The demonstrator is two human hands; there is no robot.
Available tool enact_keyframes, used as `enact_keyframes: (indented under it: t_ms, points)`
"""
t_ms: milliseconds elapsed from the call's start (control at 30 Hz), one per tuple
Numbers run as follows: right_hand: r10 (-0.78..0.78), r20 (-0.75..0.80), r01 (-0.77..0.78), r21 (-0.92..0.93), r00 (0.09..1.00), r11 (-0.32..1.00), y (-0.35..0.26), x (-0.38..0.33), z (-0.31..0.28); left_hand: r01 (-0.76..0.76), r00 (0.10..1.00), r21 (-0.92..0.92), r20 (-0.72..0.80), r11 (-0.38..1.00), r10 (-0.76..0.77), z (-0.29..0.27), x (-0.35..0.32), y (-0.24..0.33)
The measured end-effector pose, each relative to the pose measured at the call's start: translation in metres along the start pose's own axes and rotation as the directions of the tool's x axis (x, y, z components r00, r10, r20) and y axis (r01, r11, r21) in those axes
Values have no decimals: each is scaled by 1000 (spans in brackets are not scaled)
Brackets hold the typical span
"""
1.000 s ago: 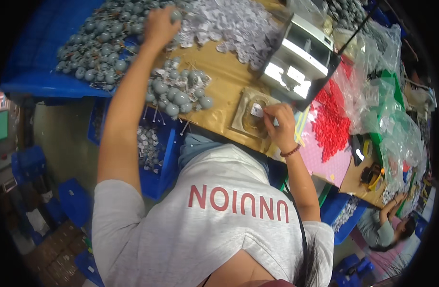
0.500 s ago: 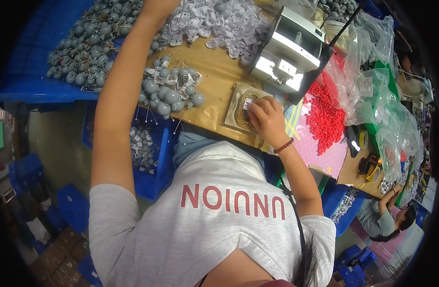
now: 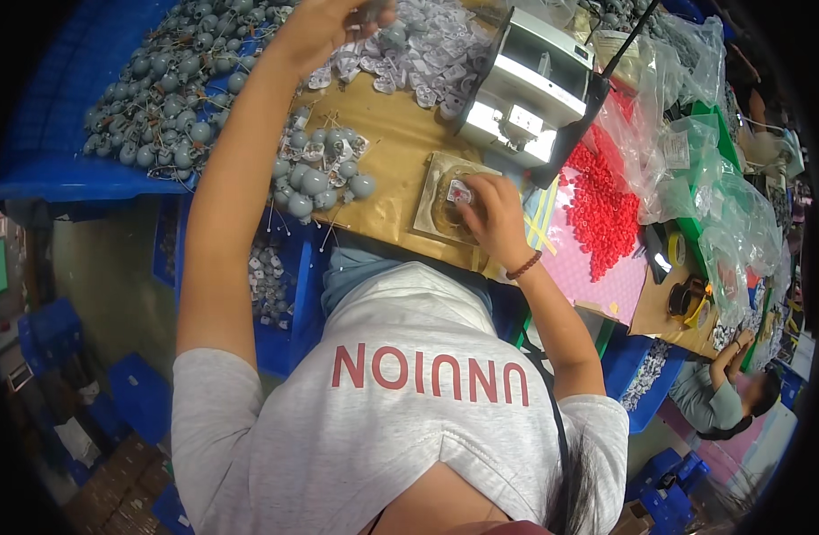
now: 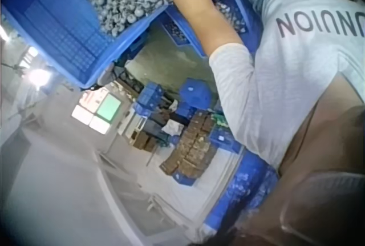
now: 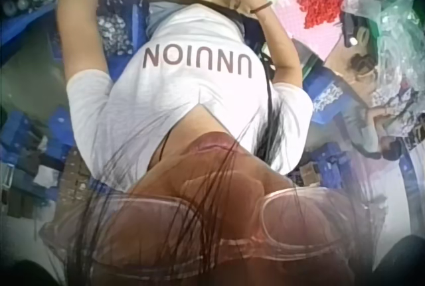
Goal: Glueing plastic components onto decorative light bulbs at a factory workbench.
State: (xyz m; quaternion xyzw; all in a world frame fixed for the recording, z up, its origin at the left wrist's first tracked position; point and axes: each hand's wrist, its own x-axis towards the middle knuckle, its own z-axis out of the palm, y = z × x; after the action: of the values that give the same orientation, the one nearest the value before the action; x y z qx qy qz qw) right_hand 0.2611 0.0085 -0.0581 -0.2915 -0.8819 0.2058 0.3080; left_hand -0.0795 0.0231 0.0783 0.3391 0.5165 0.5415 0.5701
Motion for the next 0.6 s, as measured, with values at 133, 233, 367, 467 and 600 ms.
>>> enact_keyframes:
  t_ms: [133, 233, 367, 467, 600]
  points:
    - [-10, -193, 31, 106, 981, 994, -12, 28, -27, -203, 949, 206, 283, 957, 140, 24, 1, -6]
    - [-50, -314, 98, 138, 948, 986, -32, 62, -53, -169, 937, 209, 336, 963, 92, 57, -38, -16]
    - [100, 32, -103, 473, 994, 875, -29, 67, -58, -82, 943, 115, 331, 990, 39, 81, -66, -45]
    - [307, 414, -516, 701, 857, 493, -18, 47, -62, -67, 956, 0, 287, 998, 64, 85, -76, -76]
    - [351, 624, -713, 647, 698, 269, -9, 30, -68, -51, 977, 12, 206, 999, 48, 88, -88, -111]
